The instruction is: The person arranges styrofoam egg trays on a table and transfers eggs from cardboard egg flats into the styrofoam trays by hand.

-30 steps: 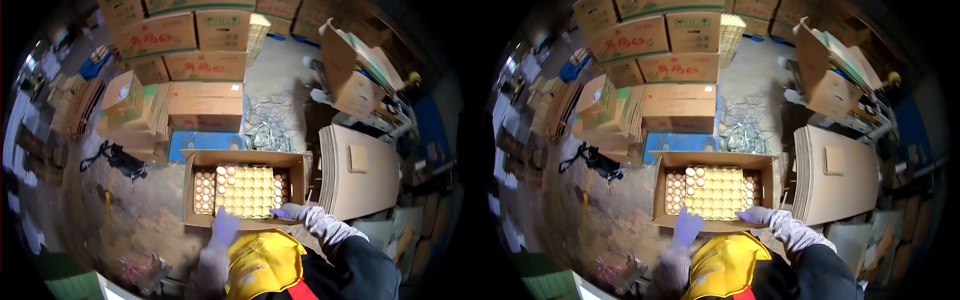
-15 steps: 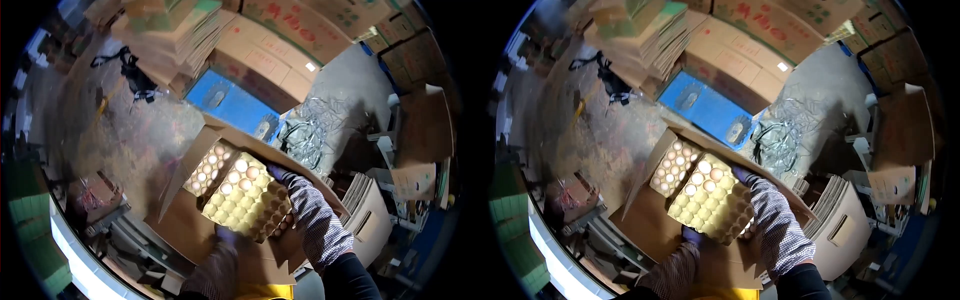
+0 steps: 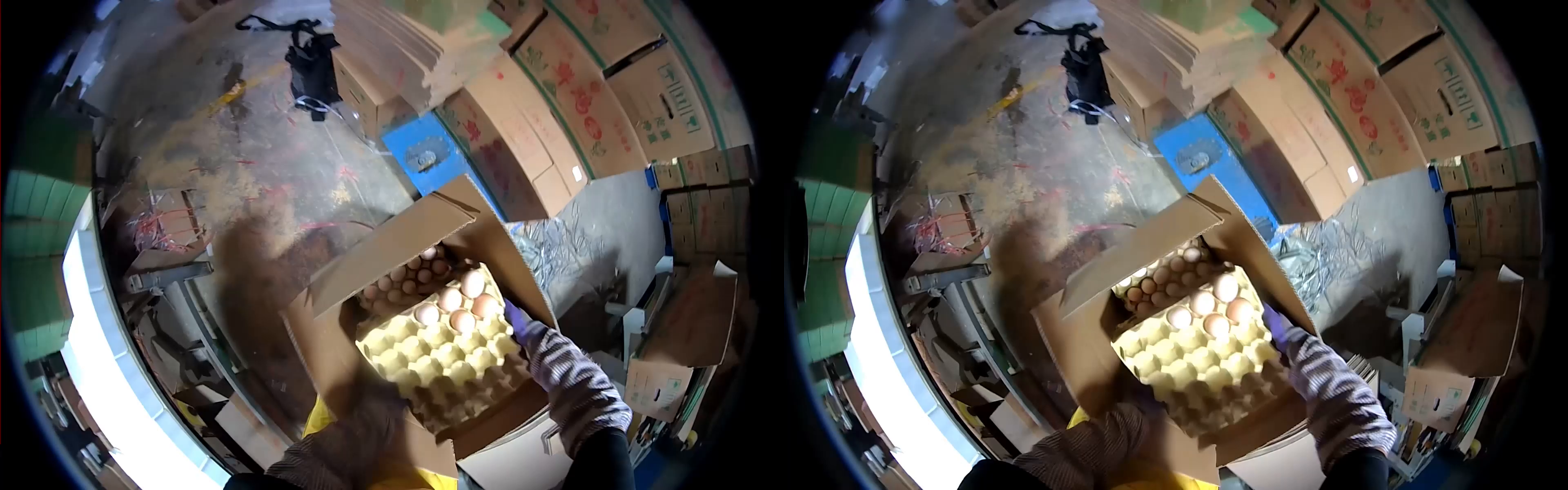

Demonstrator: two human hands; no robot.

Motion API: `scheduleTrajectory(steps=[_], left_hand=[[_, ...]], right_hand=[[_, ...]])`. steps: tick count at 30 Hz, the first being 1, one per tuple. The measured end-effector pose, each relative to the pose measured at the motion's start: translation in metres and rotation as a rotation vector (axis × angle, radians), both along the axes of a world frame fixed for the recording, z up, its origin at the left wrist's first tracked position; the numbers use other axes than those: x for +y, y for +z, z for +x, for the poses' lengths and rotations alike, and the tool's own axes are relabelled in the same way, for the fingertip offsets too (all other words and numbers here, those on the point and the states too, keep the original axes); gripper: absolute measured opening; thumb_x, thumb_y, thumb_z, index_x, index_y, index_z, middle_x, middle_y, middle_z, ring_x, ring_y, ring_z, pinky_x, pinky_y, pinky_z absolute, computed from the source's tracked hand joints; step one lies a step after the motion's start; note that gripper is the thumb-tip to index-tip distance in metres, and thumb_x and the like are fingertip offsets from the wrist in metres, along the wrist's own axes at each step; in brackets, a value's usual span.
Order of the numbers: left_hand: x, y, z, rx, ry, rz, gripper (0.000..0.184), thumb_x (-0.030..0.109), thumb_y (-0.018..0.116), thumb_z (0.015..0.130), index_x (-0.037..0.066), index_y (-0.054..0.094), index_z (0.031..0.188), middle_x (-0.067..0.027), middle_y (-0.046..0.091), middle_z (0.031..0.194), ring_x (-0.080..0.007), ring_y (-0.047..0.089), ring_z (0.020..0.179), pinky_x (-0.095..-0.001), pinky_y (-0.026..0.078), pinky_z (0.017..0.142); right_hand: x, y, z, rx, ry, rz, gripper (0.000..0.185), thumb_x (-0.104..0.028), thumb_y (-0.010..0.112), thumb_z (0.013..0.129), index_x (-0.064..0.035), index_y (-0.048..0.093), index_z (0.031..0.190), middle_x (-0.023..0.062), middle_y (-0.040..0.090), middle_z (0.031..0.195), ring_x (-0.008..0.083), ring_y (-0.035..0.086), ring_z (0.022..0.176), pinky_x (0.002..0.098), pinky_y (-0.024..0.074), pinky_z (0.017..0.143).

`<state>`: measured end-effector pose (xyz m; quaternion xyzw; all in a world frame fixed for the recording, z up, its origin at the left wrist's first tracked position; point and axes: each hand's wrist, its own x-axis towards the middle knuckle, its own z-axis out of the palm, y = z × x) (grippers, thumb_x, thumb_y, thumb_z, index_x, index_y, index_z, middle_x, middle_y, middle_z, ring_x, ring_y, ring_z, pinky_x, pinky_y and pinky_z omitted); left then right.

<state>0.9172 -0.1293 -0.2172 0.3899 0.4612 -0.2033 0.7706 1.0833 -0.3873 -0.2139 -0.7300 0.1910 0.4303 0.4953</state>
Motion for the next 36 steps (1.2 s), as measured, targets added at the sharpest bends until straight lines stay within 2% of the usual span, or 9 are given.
scheduleTrajectory(steps=[3,7,14,18,22,30,33,34,36], left_hand=[[0.007,0.038,-0.026,-0.089,0.004,-0.006,0.04,0.035,0.045,0.1,0.005,0.06,0.122,-0.0128,0.064,0.122,-0.0258,0.059,0.109,-0.0406,0.045,0.098],[0.008,0.085,-0.066,-0.24,0.034,0.042,0.042,0.036,0.043,0.1,0.005,0.06,0.122,-0.0129,0.063,0.123,-0.0259,0.058,0.109,-0.0403,0.045,0.097],[0.102,0.142,-0.158,-0.377,0.452,0.267,0.045,0.039,0.041,0.101,0.005,0.06,0.122,-0.0132,0.063,0.123,-0.026,0.058,0.109,-0.0399,0.047,0.094],[0.119,0.216,-0.288,-0.449,0.69,-0.021,0.041,0.036,0.042,0.103,0.007,0.055,0.128,-0.0115,0.06,0.125,-0.0195,0.057,0.102,-0.039,0.048,0.088],[0.117,0.218,-0.435,-0.388,0.737,0.57,0.044,0.041,0.045,0.102,0.007,0.057,0.129,-0.0087,0.061,0.124,-0.0149,0.056,0.105,-0.0326,0.048,0.091],[-0.046,0.236,-0.821,-0.531,1.868,0.035,0.035,0.017,0.049,0.097,-0.004,0.062,0.122,-0.0167,0.067,0.12,-0.0275,0.065,0.107,-0.0384,0.052,0.094],[-0.091,0.192,-0.948,-0.405,1.943,0.267,0.038,0.022,0.048,0.102,-0.003,0.057,0.129,-0.0154,0.063,0.123,-0.0275,0.063,0.108,-0.0388,0.052,0.096],[-0.096,0.244,-0.982,-0.467,2.059,0.127,0.035,0.017,0.048,0.102,-0.005,0.058,0.127,-0.0164,0.065,0.12,-0.0262,0.065,0.102,-0.0384,0.054,0.09],[-0.106,0.261,-1.05,-0.625,2.02,0.086,0.038,0.02,0.043,0.105,-0.005,0.052,0.132,-0.0171,0.064,0.123,-0.0276,0.065,0.106,-0.0382,0.056,0.09]], right_hand=[[0.077,0.185,-0.004,0.489,-0.409,0.369,0.046,-0.037,0.047,0.104,-0.0083,0.055,0.138,0.0081,0.063,0.13,0.0204,0.058,0.12,0.0349,0.0451,0.105],[0.137,0.306,-0.049,0.255,0.119,0.452,0.046,-0.037,0.047,0.104,-0.0081,0.053,0.139,0.0084,0.062,0.132,0.0209,0.058,0.121,0.0355,0.0453,0.105],[0.315,0.296,-0.217,-0.066,0.876,0.559,0.046,-0.035,0.046,0.105,-0.0076,0.05,0.142,0.0089,0.059,0.135,0.0218,0.057,0.122,0.0365,0.0457,0.105],[0.401,0.345,-0.31,-0.157,1.289,0.754,0.046,-0.034,0.045,0.105,-0.0073,0.049,0.143,0.0091,0.058,0.137,0.0222,0.057,0.122,0.0371,0.0459,0.105],[0.477,0.376,-0.421,-0.147,1.513,0.891,0.047,-0.033,0.045,0.105,-0.0071,0.047,0.144,0.0094,0.056,0.138,0.0227,0.056,0.123,0.0376,0.0462,0.105],[0.355,0.261,-0.706,0.217,1.644,0.732,0.047,-0.032,0.043,0.106,-0.0066,0.044,0.146,0.0099,0.054,0.142,0.0237,0.055,0.124,0.0388,0.0466,0.105],[0.35,0.211,-0.8,-0.11,1.899,0.96,0.048,-0.031,0.043,0.106,-0.0064,0.042,0.147,0.0101,0.052,0.143,0.024,0.055,0.125,0.0392,0.0468,0.106],[0.353,0.201,-0.833,-0.108,1.933,1.003,0.048,-0.031,0.043,0.107,-0.0063,0.042,0.147,0.0102,0.052,0.144,0.0241,0.055,0.125,0.0393,0.0468,0.106],[0.361,0.21,-0.92,0.499,1.745,0.804,0.05,-0.033,0.043,0.107,-0.0068,0.038,0.15,0.0102,0.049,0.146,0.0242,0.054,0.126,0.0399,0.0466,0.106]])
